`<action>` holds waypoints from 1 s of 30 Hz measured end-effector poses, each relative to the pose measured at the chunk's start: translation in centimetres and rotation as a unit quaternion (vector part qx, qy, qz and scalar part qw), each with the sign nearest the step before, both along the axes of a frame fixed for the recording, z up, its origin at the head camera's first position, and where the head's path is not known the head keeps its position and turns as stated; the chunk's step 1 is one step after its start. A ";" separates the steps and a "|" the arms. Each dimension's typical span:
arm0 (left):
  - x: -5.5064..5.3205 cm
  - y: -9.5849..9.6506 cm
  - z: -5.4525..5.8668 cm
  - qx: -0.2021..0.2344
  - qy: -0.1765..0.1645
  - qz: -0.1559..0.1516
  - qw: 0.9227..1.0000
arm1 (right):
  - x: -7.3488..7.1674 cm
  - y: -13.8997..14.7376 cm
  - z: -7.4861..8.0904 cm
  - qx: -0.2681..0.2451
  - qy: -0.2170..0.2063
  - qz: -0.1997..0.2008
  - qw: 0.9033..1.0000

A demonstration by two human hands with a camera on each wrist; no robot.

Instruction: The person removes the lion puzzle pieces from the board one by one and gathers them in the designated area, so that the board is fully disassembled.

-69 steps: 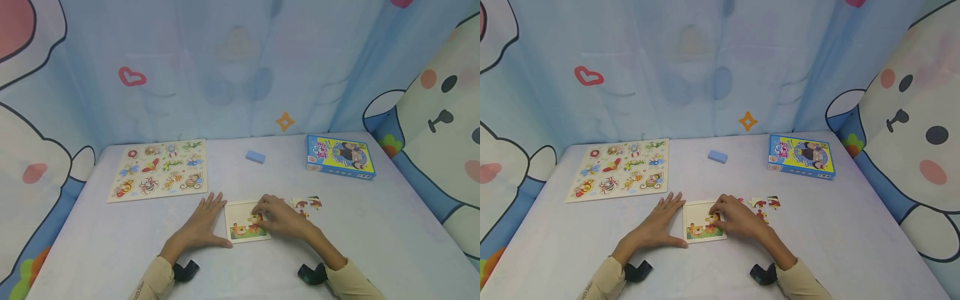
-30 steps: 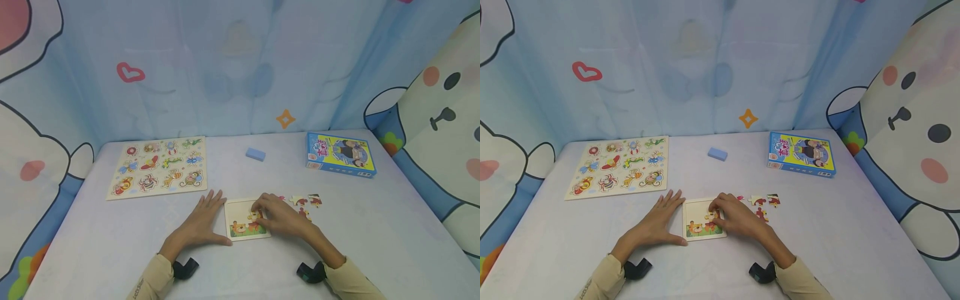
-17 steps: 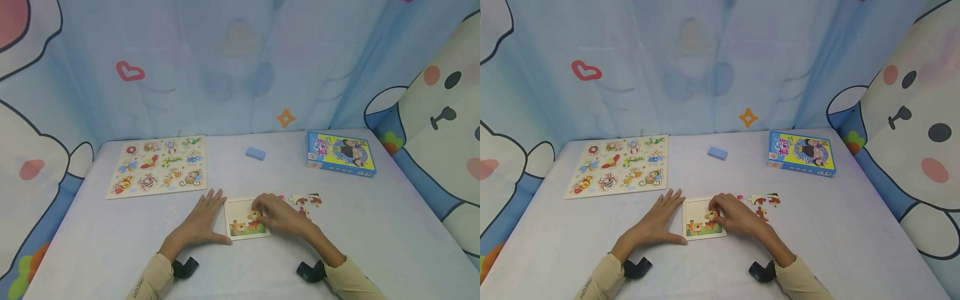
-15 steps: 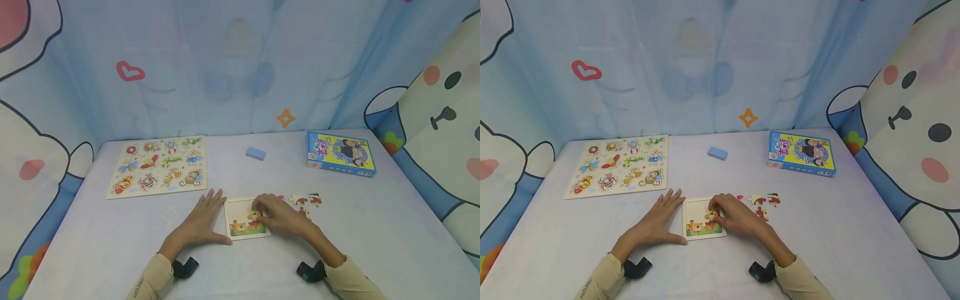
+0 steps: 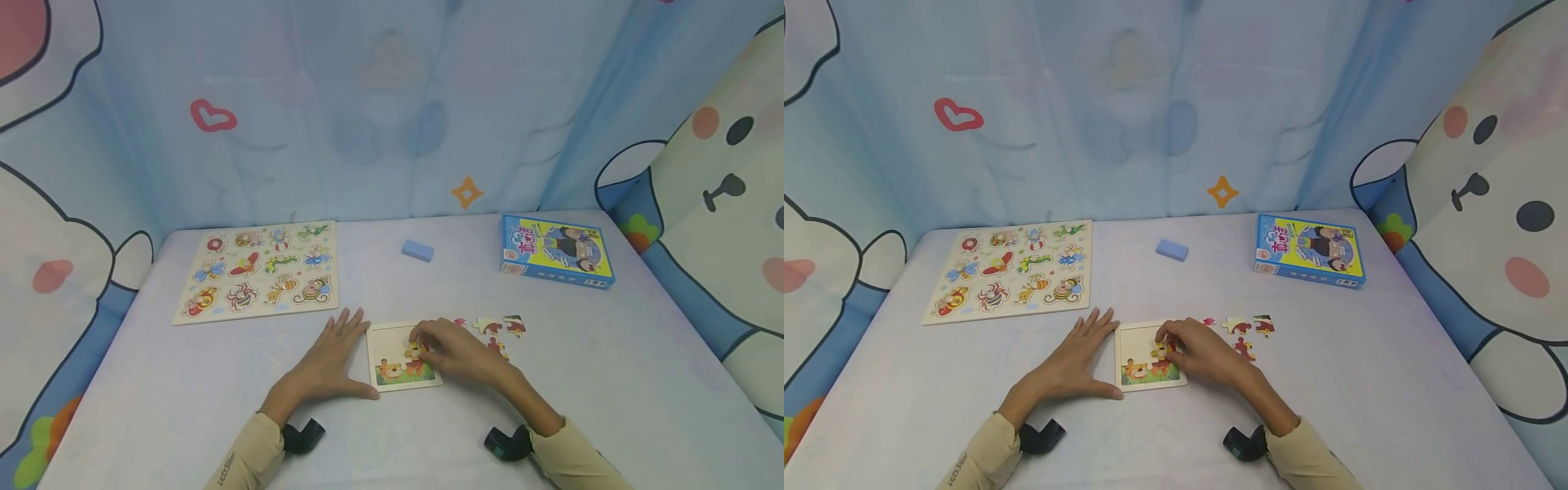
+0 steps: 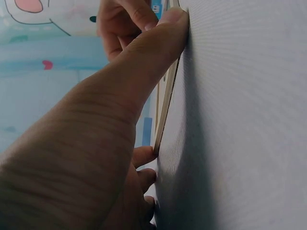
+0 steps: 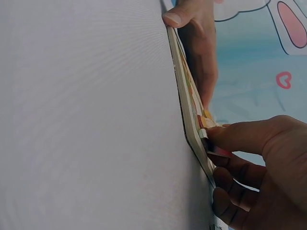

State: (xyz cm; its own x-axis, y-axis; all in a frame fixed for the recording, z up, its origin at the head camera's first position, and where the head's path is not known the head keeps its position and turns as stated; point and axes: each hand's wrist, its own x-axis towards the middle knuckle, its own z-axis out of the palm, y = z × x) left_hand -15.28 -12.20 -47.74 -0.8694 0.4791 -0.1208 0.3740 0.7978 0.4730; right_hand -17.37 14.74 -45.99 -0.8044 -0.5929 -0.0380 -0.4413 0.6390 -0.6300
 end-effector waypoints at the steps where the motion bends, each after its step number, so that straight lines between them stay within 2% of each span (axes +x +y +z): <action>1: 0.0 0.0 0.0 0.002 -0.001 0.000 1.000 | 0.0 0.0 0.0 -0.001 0.001 0.000 1.000; 10: -0.1 0.0 -0.2 0.003 0.001 -0.001 1.000 | -0.2 0.4 -0.3 -0.028 -0.007 -0.009 1.000; 22: -0.1 0.0 0.0 -0.002 0.002 -0.002 1.000 | -0.7 0.8 0.0 -0.071 0.006 -0.013 0.997; 30: -0.1 0.0 0.0 0.004 -0.002 -0.004 1.000 | -1.1 2.3 0.9 -0.089 -0.025 -0.043 0.995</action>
